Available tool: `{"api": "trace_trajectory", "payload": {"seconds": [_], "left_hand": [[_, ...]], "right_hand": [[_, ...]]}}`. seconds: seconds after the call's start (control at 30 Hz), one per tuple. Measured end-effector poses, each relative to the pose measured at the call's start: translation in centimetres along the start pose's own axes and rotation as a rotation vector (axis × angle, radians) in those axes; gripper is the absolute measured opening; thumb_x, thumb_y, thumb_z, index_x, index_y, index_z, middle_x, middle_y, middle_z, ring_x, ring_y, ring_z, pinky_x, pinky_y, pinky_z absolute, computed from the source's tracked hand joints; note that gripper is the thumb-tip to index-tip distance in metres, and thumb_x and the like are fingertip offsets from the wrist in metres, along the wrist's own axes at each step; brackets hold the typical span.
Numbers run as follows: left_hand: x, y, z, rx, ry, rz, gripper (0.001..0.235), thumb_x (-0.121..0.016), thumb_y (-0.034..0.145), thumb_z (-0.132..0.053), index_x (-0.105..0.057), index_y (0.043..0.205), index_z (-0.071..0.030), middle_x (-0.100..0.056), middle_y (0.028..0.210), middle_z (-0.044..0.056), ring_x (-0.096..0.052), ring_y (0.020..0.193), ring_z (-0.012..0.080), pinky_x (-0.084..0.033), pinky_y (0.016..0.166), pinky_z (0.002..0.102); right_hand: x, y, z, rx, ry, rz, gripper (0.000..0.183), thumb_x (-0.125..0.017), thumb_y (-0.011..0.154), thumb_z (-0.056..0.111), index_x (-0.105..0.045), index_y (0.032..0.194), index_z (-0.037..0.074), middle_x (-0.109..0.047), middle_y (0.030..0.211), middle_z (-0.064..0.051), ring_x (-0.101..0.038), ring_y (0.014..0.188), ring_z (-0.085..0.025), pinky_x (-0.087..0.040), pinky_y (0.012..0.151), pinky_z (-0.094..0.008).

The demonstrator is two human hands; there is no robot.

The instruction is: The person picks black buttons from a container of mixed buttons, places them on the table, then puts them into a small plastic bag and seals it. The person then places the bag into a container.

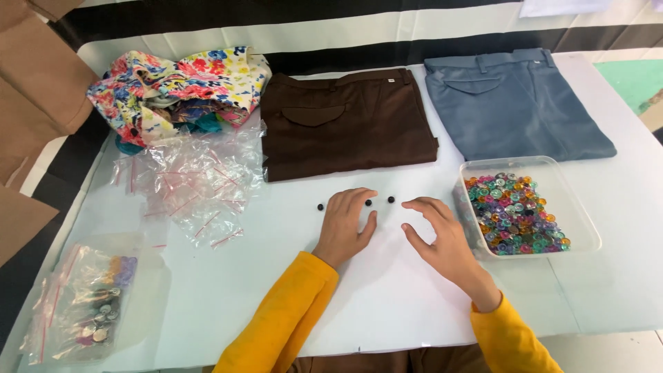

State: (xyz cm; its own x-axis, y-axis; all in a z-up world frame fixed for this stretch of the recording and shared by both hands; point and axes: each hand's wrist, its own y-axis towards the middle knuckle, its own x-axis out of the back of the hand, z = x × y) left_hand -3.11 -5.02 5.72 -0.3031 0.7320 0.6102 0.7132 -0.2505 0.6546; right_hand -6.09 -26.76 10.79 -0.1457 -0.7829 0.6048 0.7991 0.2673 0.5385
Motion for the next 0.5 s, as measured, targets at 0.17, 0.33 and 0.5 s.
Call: {"api": "trace_trajectory", "payload": {"seconds": [0.17, 0.33, 0.5], "left_hand": [[-3.1, 5.3, -8.8, -0.163, -0.173, 0.095, 0.029, -0.061, 0.096, -0.014, -0.061, 0.124, -0.008, -0.061, 0.119, 0.012, -0.060, 0.119, 0.0337, -0.049, 0.101, 0.045], [-13.0, 9.4, -12.4, -0.090, -0.101, 0.579, 0.034, -0.068, 0.087, -0.022, -0.065, 0.117, -0.007, -0.065, 0.108, 0.011, -0.066, 0.111, 0.0297, -0.054, 0.094, 0.041], [-19.1, 10.9, -14.5, 0.063, 0.342, 0.867, 0.044, -0.069, 0.075, -0.032, -0.068, 0.113, -0.010, -0.072, 0.107, 0.013, -0.068, 0.106, 0.0338, -0.053, 0.085, 0.046]], "right_hand": [[8.4, 0.0, -0.3, -0.009, -0.235, 0.050, 0.034, -0.072, 0.088, 0.011, -0.069, 0.122, 0.012, -0.068, 0.112, -0.008, -0.066, 0.112, -0.030, -0.052, 0.095, -0.041], [14.5, 0.5, -4.2, -0.519, -0.325, 0.419, 0.046, -0.072, 0.087, 0.015, -0.064, 0.132, 0.009, -0.069, 0.121, -0.020, -0.064, 0.120, -0.040, -0.051, 0.102, -0.053], [14.9, -0.5, -10.5, -0.679, -0.397, 0.727, 0.084, -0.090, 0.069, 0.049, -0.058, 0.138, 0.013, -0.053, 0.147, -0.022, -0.056, 0.134, -0.042, -0.048, 0.110, -0.053]]}}
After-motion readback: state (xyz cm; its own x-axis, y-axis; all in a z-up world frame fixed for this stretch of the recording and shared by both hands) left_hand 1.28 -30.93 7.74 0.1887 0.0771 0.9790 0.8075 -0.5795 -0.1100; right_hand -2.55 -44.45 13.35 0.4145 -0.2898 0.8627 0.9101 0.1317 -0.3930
